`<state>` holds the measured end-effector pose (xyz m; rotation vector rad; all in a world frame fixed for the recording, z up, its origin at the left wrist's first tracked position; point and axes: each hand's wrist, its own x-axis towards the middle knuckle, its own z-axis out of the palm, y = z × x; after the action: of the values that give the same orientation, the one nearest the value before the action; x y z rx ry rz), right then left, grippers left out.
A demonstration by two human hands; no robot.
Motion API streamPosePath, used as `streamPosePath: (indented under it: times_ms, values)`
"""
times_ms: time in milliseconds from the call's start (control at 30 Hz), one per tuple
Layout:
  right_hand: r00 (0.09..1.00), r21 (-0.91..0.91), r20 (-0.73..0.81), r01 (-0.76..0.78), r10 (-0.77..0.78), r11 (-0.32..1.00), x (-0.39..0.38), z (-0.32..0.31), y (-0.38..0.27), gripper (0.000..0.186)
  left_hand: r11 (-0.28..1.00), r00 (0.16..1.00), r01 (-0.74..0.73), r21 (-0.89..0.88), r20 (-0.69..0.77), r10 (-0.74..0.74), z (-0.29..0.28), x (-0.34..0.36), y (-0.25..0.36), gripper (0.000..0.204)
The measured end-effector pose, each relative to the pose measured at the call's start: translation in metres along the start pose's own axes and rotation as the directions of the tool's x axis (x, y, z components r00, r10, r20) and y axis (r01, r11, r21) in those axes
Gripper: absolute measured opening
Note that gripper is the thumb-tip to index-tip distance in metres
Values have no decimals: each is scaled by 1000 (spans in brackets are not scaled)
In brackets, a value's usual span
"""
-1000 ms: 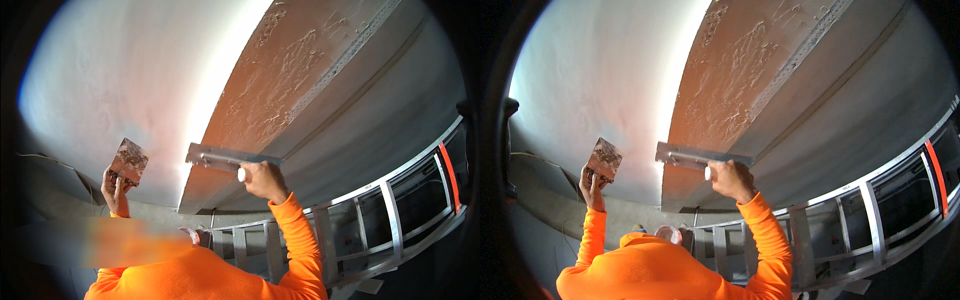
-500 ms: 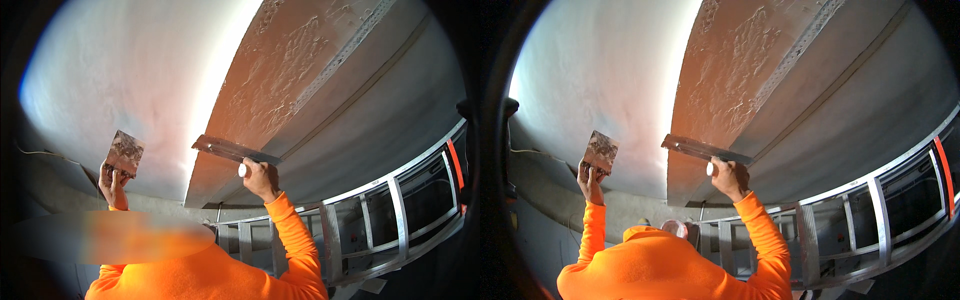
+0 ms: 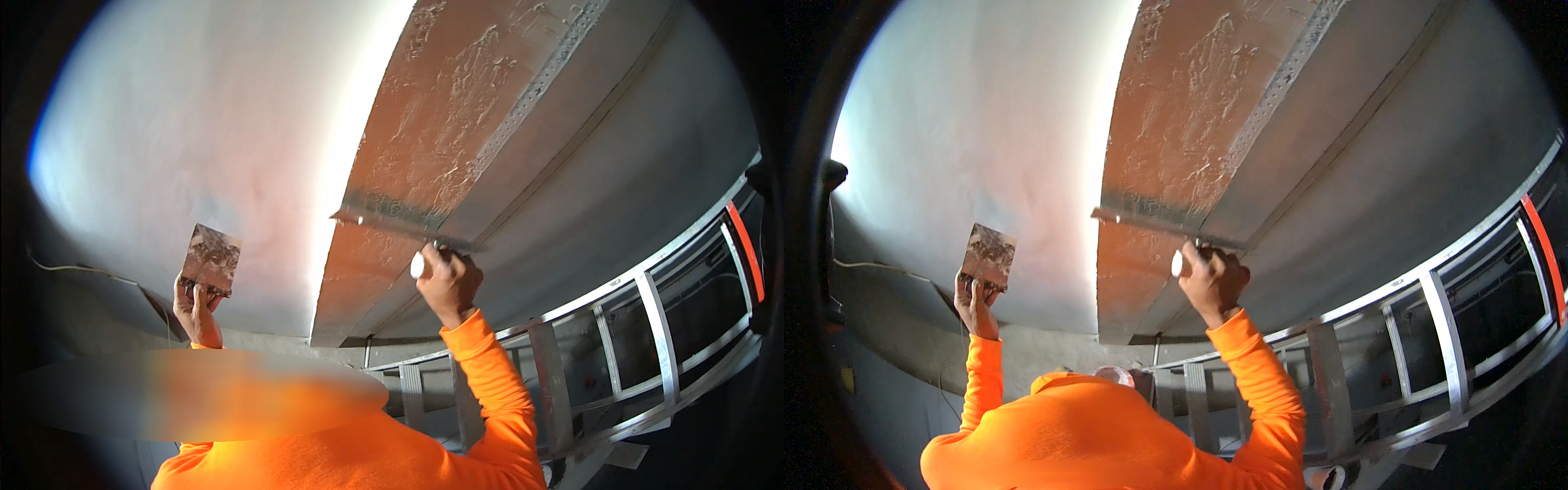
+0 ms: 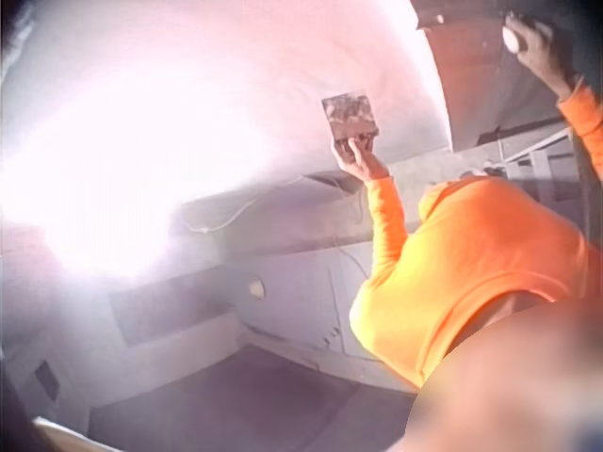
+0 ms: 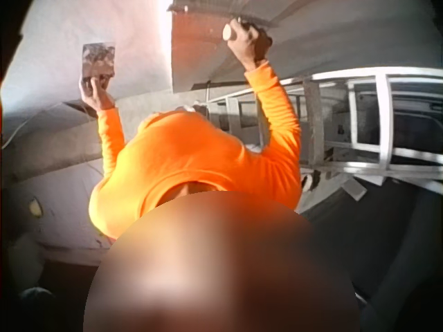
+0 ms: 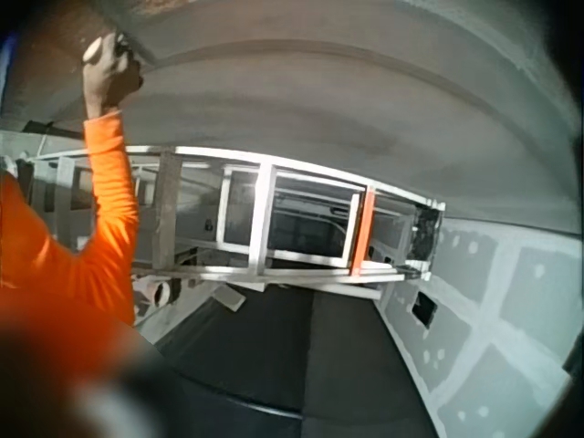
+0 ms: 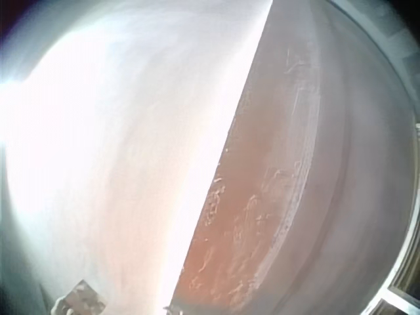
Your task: The person scoops plaster from a bucket using a trowel and applies it to a wall with a larger trowel. They repeatedly smooth the plaster on the wall surface and reload the trowel from the bucket.
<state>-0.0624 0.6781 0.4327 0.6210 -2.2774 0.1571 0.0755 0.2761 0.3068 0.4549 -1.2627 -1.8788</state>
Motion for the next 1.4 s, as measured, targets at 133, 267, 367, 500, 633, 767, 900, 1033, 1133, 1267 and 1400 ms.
streamPosePath:
  times_ms: [133,267,367,500,633,767,900,1033,1133,1267,1400]
  values:
    - [995,55,-99,20,-15,998,61,-59,-5,33,1000,1000,-5,-25,-3,5,4,-1,-1,28]
    - [988,-28,-157,4,-9,1000,123,-118,-18,23,998,999,37,-42,-9,-37,4,1,-2,28]
    - [982,39,-171,-80,86,996,170,-166,-19,18,998,1000,24,-58,16,-23,1,2,-3,28]
    - [987,309,118,72,-113,948,183,-170,-3,15,997,998,45,-61,41,-42,-2,2,-4,29]
    - [910,378,367,46,-196,925,110,-87,8,10,999,999,31,-27,12,-31,-4,1,-6,30]
    - [692,214,715,-86,-96,973,11,19,2,14,1000,1000,19,10,1,-19,-8,1,-6,31]
    - [640,255,762,-154,-100,955,-72,109,3,14,999,1000,-3,43,-3,3,-10,1,-1,30]
    - [616,259,775,-113,-137,959,-143,190,-8,17,995,998,68,79,-8,-68,-7,4,12,31]
    - [370,183,924,-195,-100,964,-181,221,-29,20,979,980,196,61,8,-197,-4,5,21,31]
    - [518,351,854,-527,-34,774,-190,193,-46,22,955,956,292,-44,12,-292,0,-13,14,26]
    - [767,725,639,-627,60,287,-172,102,-36,26,809,810,586,-48,70,-582,12,-63,-11,29]
